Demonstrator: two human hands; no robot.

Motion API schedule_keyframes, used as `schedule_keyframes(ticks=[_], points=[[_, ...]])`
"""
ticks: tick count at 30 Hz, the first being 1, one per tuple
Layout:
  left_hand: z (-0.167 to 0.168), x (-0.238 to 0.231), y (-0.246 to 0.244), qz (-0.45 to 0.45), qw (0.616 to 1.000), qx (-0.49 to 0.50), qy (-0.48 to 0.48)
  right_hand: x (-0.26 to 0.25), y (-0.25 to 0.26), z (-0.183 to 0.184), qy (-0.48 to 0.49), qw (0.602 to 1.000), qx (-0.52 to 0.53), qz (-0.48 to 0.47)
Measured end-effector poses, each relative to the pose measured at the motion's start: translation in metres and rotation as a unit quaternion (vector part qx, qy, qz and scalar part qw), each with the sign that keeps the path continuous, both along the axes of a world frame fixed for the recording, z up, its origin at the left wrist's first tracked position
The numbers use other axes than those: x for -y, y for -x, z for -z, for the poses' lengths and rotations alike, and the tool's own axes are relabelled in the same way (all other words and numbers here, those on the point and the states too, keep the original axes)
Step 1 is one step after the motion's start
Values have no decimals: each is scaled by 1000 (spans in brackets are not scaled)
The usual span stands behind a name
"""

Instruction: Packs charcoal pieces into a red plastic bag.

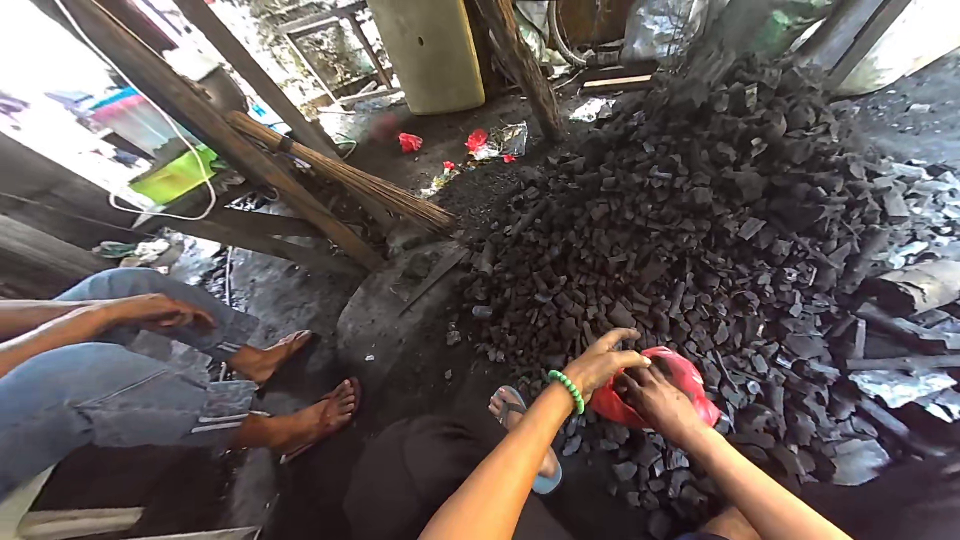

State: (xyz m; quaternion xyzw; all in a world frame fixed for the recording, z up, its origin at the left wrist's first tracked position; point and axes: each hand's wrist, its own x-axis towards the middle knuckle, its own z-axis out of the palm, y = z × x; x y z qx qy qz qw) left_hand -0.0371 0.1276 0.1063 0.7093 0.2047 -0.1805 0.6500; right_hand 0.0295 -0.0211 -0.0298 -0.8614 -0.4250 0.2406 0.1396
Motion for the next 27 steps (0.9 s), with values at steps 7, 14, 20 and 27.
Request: schedule_keyframes(ticks=[7,14,20,27], points=[[11,-5,-9,-17,1000,14,20,12,-16,-10,-361,901,-227,79],[8,-1,-11,202,878,-124,-415,60,-43,-66,165,973,-11,-162],[1,18,-19,323,764,-264,-492,97,-38,-79,-66,941,240,-228],[-14,4,-32,112,985,7,-130,47,-10,-142,-321,921,156,-153]])
